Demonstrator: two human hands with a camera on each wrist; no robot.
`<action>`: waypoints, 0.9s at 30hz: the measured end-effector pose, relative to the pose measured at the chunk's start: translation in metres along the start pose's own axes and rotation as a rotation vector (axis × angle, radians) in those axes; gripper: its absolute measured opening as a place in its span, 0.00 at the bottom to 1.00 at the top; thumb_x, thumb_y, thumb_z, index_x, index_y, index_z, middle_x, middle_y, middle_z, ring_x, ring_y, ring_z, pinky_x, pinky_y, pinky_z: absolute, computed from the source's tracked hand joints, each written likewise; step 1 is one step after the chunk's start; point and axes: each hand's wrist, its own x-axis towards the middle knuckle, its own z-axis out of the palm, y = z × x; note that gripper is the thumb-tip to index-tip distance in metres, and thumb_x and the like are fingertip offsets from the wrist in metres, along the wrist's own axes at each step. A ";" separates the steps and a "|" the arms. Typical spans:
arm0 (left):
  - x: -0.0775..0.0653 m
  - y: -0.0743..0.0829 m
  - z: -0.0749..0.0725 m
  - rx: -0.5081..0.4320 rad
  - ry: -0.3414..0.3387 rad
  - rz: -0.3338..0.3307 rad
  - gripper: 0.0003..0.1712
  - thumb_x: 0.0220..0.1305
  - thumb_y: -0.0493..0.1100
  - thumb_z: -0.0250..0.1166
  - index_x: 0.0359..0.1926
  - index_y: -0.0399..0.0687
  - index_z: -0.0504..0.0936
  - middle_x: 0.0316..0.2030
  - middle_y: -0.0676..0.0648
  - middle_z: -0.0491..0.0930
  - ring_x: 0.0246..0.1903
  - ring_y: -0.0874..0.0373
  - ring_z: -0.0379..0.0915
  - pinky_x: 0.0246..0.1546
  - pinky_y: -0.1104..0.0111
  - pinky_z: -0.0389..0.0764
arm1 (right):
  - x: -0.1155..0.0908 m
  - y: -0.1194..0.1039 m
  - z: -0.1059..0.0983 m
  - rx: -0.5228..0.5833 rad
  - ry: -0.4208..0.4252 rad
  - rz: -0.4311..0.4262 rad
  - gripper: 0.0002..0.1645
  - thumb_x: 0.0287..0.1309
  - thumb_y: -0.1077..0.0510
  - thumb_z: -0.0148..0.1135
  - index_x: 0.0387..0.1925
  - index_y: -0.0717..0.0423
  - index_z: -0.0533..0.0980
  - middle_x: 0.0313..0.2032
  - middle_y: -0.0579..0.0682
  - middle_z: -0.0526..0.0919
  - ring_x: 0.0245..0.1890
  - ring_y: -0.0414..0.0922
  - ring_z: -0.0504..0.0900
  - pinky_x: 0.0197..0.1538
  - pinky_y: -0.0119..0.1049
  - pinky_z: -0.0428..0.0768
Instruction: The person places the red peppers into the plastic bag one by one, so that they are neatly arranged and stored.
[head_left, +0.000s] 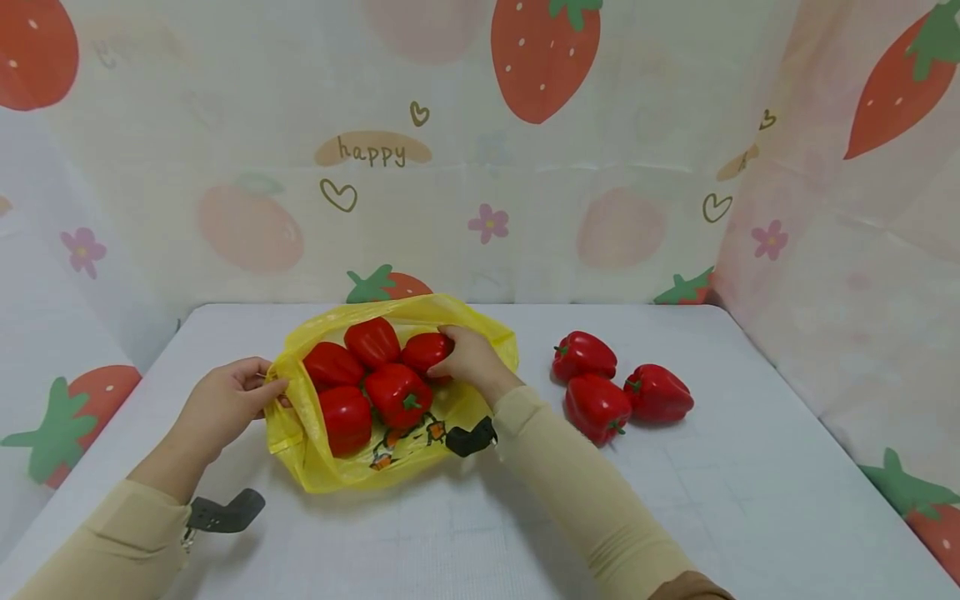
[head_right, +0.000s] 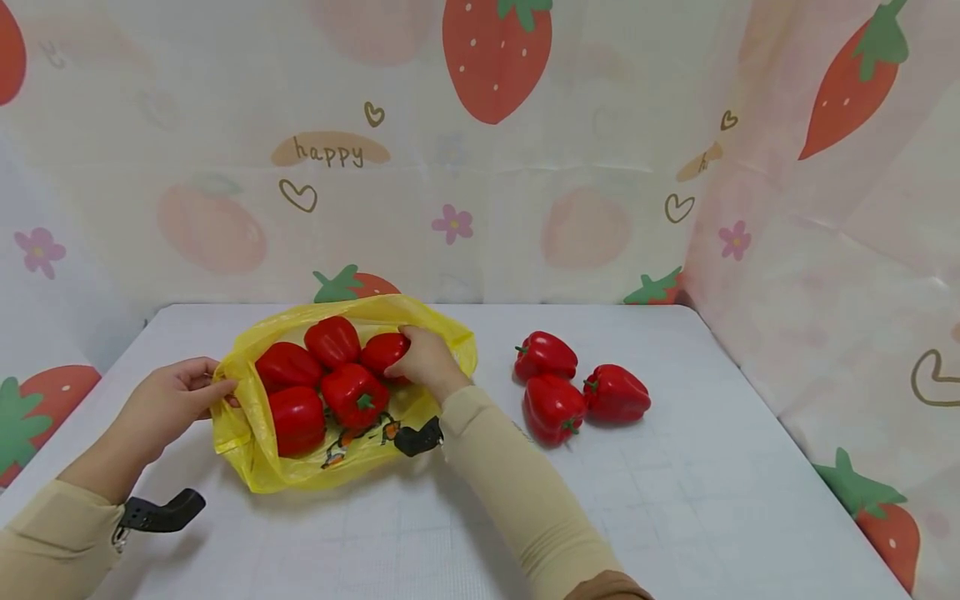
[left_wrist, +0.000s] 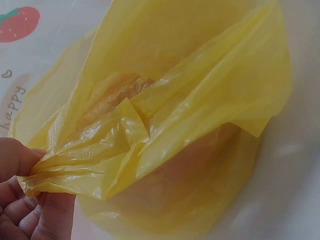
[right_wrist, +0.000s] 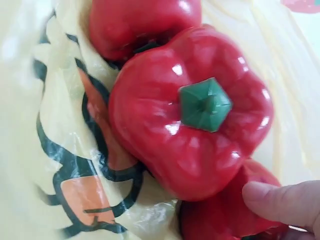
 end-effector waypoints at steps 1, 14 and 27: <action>0.000 0.000 0.000 0.000 -0.001 -0.001 0.25 0.64 0.56 0.54 0.49 0.40 0.72 0.39 0.43 0.79 0.40 0.51 0.73 0.42 0.62 0.80 | 0.000 0.000 -0.002 -0.005 -0.001 -0.010 0.43 0.42 0.57 0.72 0.63 0.52 0.65 0.60 0.49 0.70 0.57 0.48 0.68 0.61 0.42 0.66; 0.000 0.000 0.001 0.004 -0.006 -0.008 0.25 0.64 0.56 0.54 0.50 0.40 0.72 0.41 0.41 0.78 0.41 0.50 0.73 0.43 0.60 0.79 | -0.006 0.006 -0.018 -0.007 -0.014 -0.038 0.34 0.47 0.58 0.69 0.58 0.47 0.71 0.58 0.46 0.72 0.59 0.45 0.69 0.59 0.38 0.69; -0.002 0.001 0.001 0.004 -0.004 -0.006 0.25 0.64 0.56 0.54 0.50 0.40 0.72 0.41 0.41 0.78 0.41 0.50 0.73 0.43 0.61 0.80 | -0.018 0.011 -0.043 0.182 -0.040 -0.083 0.29 0.48 0.58 0.69 0.55 0.50 0.74 0.53 0.46 0.76 0.55 0.45 0.73 0.56 0.38 0.73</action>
